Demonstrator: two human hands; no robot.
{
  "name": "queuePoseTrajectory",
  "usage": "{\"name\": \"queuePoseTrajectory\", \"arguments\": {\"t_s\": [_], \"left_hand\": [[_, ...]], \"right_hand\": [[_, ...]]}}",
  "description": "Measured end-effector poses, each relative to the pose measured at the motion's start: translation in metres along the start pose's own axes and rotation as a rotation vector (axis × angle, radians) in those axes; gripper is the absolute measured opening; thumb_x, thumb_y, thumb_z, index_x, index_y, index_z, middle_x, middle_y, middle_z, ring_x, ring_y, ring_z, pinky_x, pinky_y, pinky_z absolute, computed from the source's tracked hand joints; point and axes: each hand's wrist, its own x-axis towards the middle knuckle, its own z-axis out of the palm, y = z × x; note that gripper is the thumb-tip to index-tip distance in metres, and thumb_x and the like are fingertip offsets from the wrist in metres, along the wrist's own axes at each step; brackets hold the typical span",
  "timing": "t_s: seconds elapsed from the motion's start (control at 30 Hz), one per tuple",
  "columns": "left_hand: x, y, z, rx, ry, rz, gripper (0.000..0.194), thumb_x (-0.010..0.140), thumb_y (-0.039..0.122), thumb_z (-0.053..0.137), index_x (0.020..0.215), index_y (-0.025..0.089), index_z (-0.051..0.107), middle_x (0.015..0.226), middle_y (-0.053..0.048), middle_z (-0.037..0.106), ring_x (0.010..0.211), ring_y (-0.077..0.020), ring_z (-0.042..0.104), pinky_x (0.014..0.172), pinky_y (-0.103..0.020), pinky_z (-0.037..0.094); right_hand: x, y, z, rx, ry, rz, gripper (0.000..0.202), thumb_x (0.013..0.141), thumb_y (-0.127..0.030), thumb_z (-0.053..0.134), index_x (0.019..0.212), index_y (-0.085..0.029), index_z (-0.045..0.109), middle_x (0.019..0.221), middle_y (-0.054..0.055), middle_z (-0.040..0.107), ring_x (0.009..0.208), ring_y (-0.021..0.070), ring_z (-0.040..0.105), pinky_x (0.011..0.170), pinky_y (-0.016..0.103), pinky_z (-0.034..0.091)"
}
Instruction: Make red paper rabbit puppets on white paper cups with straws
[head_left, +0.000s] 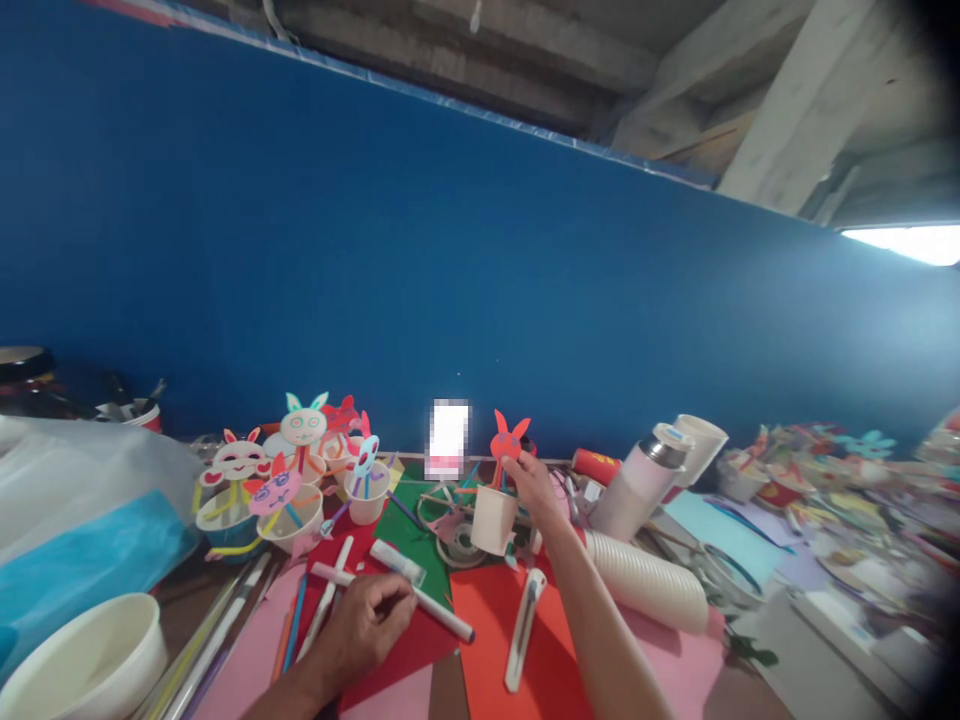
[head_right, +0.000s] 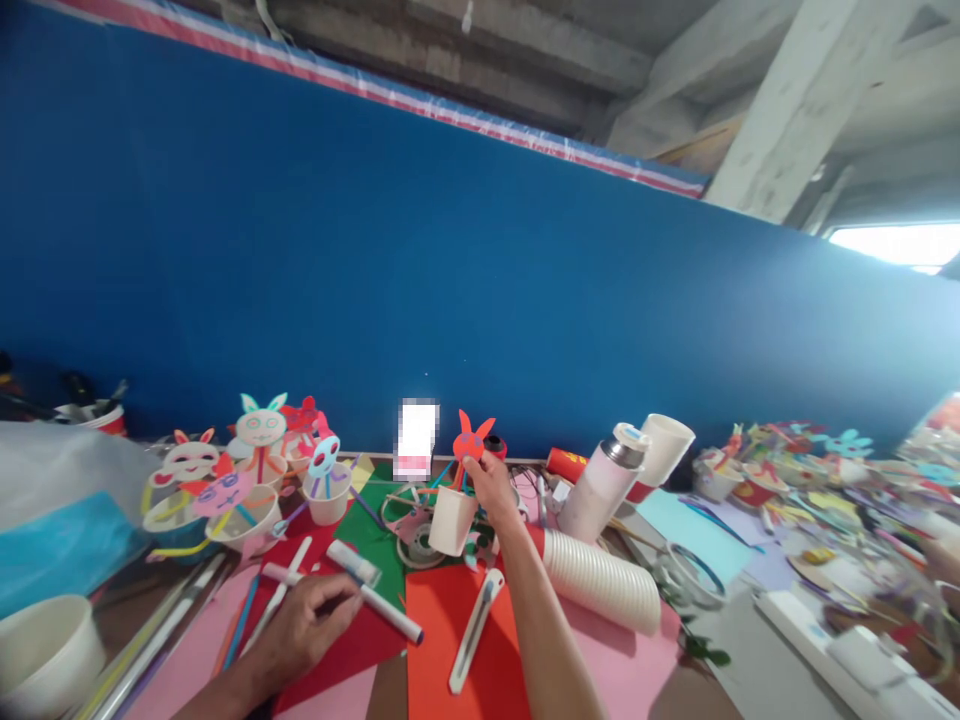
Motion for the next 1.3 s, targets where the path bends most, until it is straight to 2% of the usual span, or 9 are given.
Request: {"name": "queuePoseTrajectory", "arguments": {"t_s": [0.1, 0.33, 0.77, 0.87, 0.93, 1.03, 1.13, 1.3], "left_hand": [[0.0, -0.001, -0.001, 0.038, -0.067, -0.021, 0.025, 0.077, 0.027, 0.047, 0.056, 0.017, 0.054, 0.049, 0.002, 0.048, 0.049, -0.0105, 0.042, 0.047, -0.02, 0.029], [0.002, -0.007, 0.001, 0.08, -0.123, -0.044, 0.026, 0.079, 0.029, 0.043, 0.056, 0.017, 0.049, 0.05, 0.003, 0.042, 0.051, -0.0104, 0.039, 0.049, -0.021, 0.027], [0.001, -0.005, 0.001, 0.058, -0.153, -0.089, 0.027, 0.08, 0.03, 0.042, 0.055, 0.017, 0.044, 0.052, 0.004, 0.037, 0.052, -0.01, 0.036, 0.05, -0.021, 0.027], [0.002, -0.002, 0.0, -0.009, -0.126, -0.131, 0.03, 0.079, 0.031, 0.043, 0.053, 0.017, 0.045, 0.05, 0.004, 0.037, 0.051, -0.0097, 0.036, 0.049, -0.021, 0.028], [0.003, 0.0, -0.002, -0.089, -0.1, -0.181, 0.031, 0.08, 0.032, 0.043, 0.054, 0.016, 0.048, 0.051, 0.003, 0.042, 0.049, -0.0091, 0.037, 0.047, -0.02, 0.029], [0.007, 0.001, -0.003, -0.278, -0.049, -0.246, 0.027, 0.08, 0.035, 0.043, 0.071, 0.016, 0.059, 0.059, 0.001, 0.053, 0.047, -0.0085, 0.041, 0.046, -0.02, 0.032], [0.012, -0.002, -0.003, -0.468, -0.013, -0.271, 0.029, 0.079, 0.037, 0.046, 0.087, 0.014, 0.061, 0.065, -0.002, 0.059, 0.048, -0.009, 0.046, 0.047, -0.021, 0.036], [0.015, -0.002, -0.005, -0.604, 0.065, -0.37, 0.033, 0.074, 0.038, 0.053, 0.093, 0.013, 0.06, 0.067, -0.003, 0.062, 0.048, -0.0108, 0.052, 0.043, -0.021, 0.036]], "right_hand": [[-0.001, -0.003, 0.0, -0.008, 0.003, -0.01, 0.021, 0.071, -0.035, 0.052, 0.07, -0.015, 0.057, 0.059, -0.003, 0.05, 0.052, 0.0097, 0.038, 0.051, 0.021, 0.029], [-0.003, -0.01, 0.003, -0.007, 0.006, -0.01, 0.022, 0.07, -0.036, 0.052, 0.069, -0.015, 0.056, 0.058, -0.003, 0.05, 0.052, 0.0097, 0.039, 0.05, 0.021, 0.03], [-0.011, -0.027, 0.011, 0.095, -0.068, -0.02, 0.019, 0.072, -0.033, 0.053, 0.076, -0.015, 0.059, 0.066, -0.001, 0.057, 0.058, 0.0114, 0.047, 0.056, 0.022, 0.036], [-0.015, -0.034, 0.015, 0.148, -0.129, -0.017, 0.019, 0.073, -0.032, 0.054, 0.081, -0.016, 0.061, 0.072, 0.0, 0.06, 0.066, 0.0134, 0.052, 0.062, 0.023, 0.039], [-0.019, -0.039, 0.02, 0.187, -0.177, -0.005, 0.019, 0.073, -0.031, 0.054, 0.084, -0.016, 0.061, 0.075, 0.0, 0.061, 0.071, 0.0145, 0.053, 0.066, 0.024, 0.04], [-0.025, -0.045, 0.028, 0.222, -0.235, 0.001, 0.02, 0.074, -0.029, 0.055, 0.087, -0.016, 0.061, 0.078, 0.001, 0.061, 0.074, 0.015, 0.054, 0.069, 0.025, 0.04], [-0.032, -0.051, 0.036, 0.241, -0.274, -0.009, 0.019, 0.075, -0.028, 0.054, 0.088, -0.017, 0.062, 0.078, 0.001, 0.061, 0.073, 0.0138, 0.053, 0.068, 0.024, 0.04], [-0.042, -0.058, 0.05, 0.267, -0.322, -0.029, 0.018, 0.075, -0.027, 0.053, 0.088, -0.017, 0.062, 0.077, 0.001, 0.061, 0.07, 0.0128, 0.053, 0.068, 0.024, 0.04]]}}
